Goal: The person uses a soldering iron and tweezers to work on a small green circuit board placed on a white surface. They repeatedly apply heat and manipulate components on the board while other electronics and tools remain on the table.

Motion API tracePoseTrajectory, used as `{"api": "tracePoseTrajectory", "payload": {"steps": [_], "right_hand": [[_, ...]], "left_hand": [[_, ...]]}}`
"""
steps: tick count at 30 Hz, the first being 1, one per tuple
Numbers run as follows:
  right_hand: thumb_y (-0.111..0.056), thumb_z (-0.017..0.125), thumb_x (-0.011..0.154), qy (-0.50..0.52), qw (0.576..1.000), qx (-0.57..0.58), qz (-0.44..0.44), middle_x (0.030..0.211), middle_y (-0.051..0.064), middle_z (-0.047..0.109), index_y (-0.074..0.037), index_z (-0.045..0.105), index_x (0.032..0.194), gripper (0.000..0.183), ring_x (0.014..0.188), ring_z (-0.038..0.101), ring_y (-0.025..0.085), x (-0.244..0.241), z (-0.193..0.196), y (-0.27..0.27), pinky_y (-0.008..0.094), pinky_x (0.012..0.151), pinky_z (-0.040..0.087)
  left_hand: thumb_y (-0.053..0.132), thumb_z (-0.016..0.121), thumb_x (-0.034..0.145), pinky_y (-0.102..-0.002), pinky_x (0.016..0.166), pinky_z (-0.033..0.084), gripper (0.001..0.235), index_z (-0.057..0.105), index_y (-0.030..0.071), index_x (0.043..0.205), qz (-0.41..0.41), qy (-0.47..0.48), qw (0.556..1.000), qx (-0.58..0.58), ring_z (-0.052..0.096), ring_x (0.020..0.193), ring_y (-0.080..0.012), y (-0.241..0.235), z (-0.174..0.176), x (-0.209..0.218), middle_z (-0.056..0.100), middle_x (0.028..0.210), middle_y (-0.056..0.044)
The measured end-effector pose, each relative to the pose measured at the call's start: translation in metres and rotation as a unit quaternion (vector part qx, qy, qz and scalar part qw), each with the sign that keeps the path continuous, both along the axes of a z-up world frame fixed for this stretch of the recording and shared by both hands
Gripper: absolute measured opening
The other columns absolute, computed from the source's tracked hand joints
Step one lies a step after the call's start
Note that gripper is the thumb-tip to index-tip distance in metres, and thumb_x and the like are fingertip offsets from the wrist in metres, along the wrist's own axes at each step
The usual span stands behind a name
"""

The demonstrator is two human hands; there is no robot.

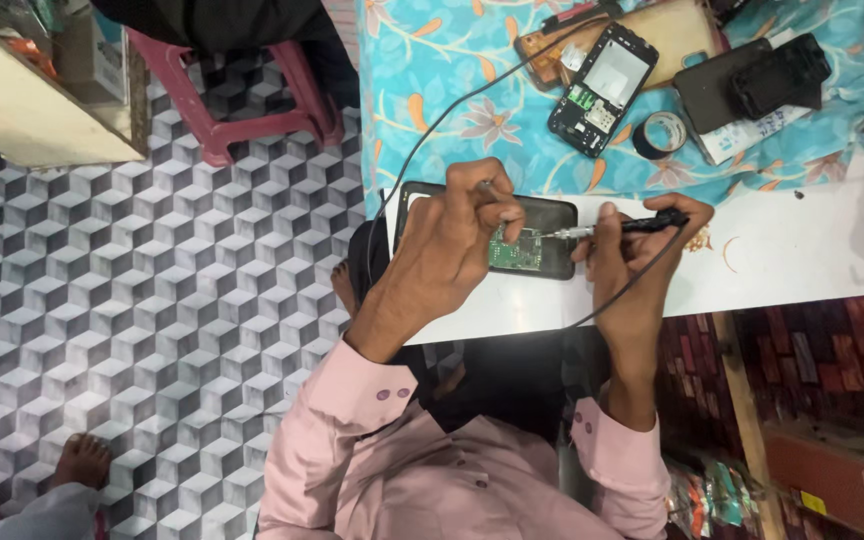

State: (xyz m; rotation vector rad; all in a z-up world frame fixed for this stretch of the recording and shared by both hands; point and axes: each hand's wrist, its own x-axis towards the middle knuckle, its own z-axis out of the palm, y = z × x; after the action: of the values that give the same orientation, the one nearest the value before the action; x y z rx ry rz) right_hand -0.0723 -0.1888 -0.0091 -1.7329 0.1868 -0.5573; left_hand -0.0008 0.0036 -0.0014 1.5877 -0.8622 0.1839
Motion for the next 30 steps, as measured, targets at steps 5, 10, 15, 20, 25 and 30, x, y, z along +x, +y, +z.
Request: {"api": "tracePoseTrajectory", "payload": {"steps": [5, 10, 15, 20, 25, 30], "right_hand": [[-0.006, 0.061, 0.11, -0.015, 0.999, -0.011, -0.036, 0.081, 0.009, 0.057, -0.01, 0.022, 0.13, 0.045, 0.063, 0.058, 0.011, -0.003, 0.006, 0.014, 0.023, 0.057, 0.045], [-0.002, 0.058, 0.103, -0.023, 0.988, -0.119, -0.098, 0.124, 0.012, 0.03, -0.001, 0.035, 0.115, 0.026, 0.062, 0.058, 0.011, 0.0, 0.017, 0.019, 0.024, 0.056, 0.051], [0.003, 0.057, 0.106, -0.064, 0.99, -0.11, -0.063, 0.12, 0.01, 0.033, -0.001, 0.022, 0.125, 0.04, 0.078, 0.055, 0.012, -0.003, 0.009, 0.031, 0.027, 0.063, 0.049], [0.005, 0.055, 0.116, -0.111, 0.979, -0.17, -0.026, 0.117, 0.009, 0.032, 0.0, 0.028, 0.127, 0.029, 0.082, 0.048, 0.011, -0.008, 0.007, 0.031, 0.026, 0.069, 0.044], [0.005, 0.052, 0.113, -0.092, 0.972, -0.216, -0.027, 0.109, 0.009, 0.036, -0.001, 0.031, 0.124, 0.024, 0.073, 0.047, 0.01, -0.006, 0.007, 0.029, 0.026, 0.061, 0.038], [0.004, 0.05, 0.118, -0.095, 0.967, -0.236, -0.029, 0.109, 0.009, 0.036, 0.0, 0.032, 0.123, 0.019, 0.072, 0.046, 0.009, -0.007, 0.008, 0.031, 0.024, 0.061, 0.037]], "left_hand": [[-0.01, 0.046, 0.104, -0.034, 0.061, 0.054, 0.031, 0.031, 0.006, 0.125, 0.009, -0.006, 1.0, -0.013, 0.073, 0.071, -0.0246, -0.002, 0.001, 0.0, 0.067, 0.082, -0.009], [-0.009, 0.049, 0.101, -0.035, 0.059, 0.053, 0.033, 0.031, 0.006, 0.124, 0.016, -0.005, 1.0, 0.004, 0.073, 0.071, -0.0265, 0.001, -0.001, -0.001, 0.068, 0.08, -0.007], [-0.008, 0.048, 0.101, -0.036, 0.064, 0.055, 0.033, 0.031, 0.007, 0.126, 0.017, -0.007, 1.0, -0.002, 0.075, 0.076, -0.0268, -0.002, -0.001, 0.0, 0.068, 0.081, -0.006], [-0.006, 0.051, 0.102, -0.037, 0.062, 0.053, 0.032, 0.033, 0.007, 0.126, 0.021, -0.006, 1.0, 0.004, 0.073, 0.074, -0.0267, 0.0, 0.0, 0.0, 0.068, 0.08, -0.005], [-0.002, 0.055, 0.105, -0.036, 0.061, 0.053, 0.03, 0.035, 0.007, 0.127, 0.027, -0.016, 0.999, -0.004, 0.072, 0.073, -0.0247, -0.001, -0.002, 0.0, 0.066, 0.078, -0.004], [-0.001, 0.056, 0.107, -0.033, 0.059, 0.053, 0.029, 0.036, 0.007, 0.126, 0.029, -0.024, 0.999, -0.009, 0.069, 0.068, -0.0205, 0.0, -0.001, 0.001, 0.064, 0.074, -0.003]]}}
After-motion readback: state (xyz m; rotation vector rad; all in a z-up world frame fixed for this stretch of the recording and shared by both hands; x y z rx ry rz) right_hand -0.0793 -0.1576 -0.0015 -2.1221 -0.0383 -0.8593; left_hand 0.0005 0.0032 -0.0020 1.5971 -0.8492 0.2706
